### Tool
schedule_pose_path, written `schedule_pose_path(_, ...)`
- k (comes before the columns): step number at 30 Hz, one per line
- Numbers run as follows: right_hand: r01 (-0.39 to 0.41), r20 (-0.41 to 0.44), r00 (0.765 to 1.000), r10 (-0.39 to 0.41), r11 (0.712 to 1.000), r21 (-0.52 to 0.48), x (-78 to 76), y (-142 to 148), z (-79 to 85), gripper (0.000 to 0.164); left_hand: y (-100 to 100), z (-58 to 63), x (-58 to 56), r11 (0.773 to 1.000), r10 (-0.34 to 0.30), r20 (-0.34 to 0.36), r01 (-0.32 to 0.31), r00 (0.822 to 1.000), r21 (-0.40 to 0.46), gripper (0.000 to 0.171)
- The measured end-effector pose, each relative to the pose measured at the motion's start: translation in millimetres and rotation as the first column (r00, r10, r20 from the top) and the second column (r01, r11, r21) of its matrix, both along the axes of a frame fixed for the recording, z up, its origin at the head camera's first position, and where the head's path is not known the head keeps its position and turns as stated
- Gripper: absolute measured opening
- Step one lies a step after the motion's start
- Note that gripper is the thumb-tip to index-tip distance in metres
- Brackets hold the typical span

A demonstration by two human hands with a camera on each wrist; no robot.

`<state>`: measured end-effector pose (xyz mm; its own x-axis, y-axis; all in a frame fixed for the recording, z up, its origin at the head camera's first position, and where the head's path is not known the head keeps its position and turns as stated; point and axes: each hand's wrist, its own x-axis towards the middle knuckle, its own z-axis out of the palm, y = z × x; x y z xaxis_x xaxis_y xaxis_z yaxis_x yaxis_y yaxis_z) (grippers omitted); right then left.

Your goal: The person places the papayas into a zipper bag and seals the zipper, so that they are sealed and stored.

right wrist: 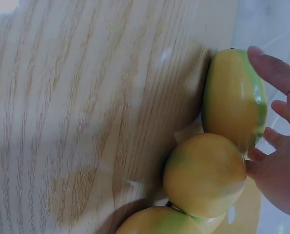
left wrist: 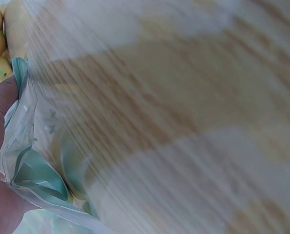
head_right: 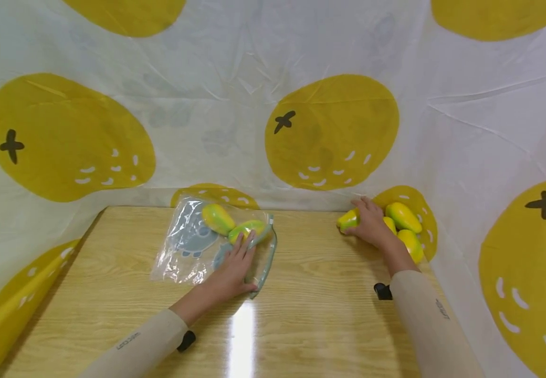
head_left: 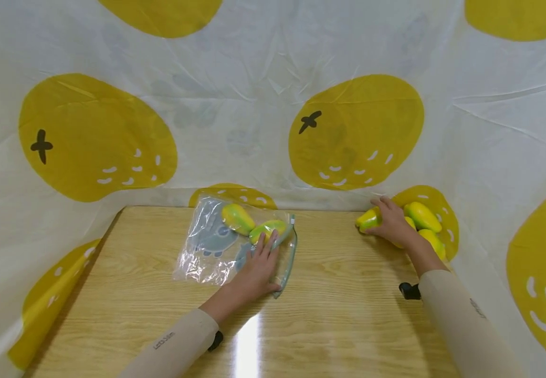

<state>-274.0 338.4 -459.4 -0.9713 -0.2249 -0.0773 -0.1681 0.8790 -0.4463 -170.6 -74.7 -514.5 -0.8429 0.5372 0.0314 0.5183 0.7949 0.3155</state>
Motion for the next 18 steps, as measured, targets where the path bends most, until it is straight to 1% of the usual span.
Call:
schedule_pose_path(2, -0.006, 0.017, 1.0, 0.005, 1.0, 0.02, -1.3, 1.6, -2.1, 0.093, 0.1, 0.1, -0.2, 1.0, 0.002, 0.003, -0.002, 1.0, 0.005, 0.123)
schedule_pose_path(5, -0.015, 0.018, 1.0, 0.015, 0.999, 0.051, -2.0, 1.9, -4.0, 0.091, -0.5, 0.0, -0.3, 1.0, 0.0, 0.001, 0.0, 1.0, 0.007, 0.123)
schedule_pose_path(9, -0.038, -0.024, 0.999, 0.039, 0.997, 0.066, -1.1, -0.1, -5.0, 0.086, -1.3, 0.4, 0.0, 1.0, -0.01, -0.007, 0.01, 1.0, 0.006, 0.122)
schedule_pose_path(13, -0.069, -0.061, 0.995, 0.075, 0.993, 0.096, 0.3, -2.6, -7.1, 0.076, -1.9, 0.4, 0.5, 1.0, -0.014, -0.011, 0.014, 1.0, -0.002, 0.123)
schedule_pose_path(16, -0.068, -0.074, 0.994, 0.078, 0.989, 0.129, 1.4, -5.5, -9.1, 0.071, -2.3, 0.1, 0.9, 1.0, -0.017, -0.01, 0.017, 1.0, -0.009, 0.125)
schedule_pose_path(18, -0.06, -0.08, 0.994, 0.072, 0.989, 0.138, 2.6, -9.3, -10.0, 0.07, -2.7, 0.2, 1.5, 1.0, -0.016, -0.009, 0.016, 1.0, -0.009, 0.125)
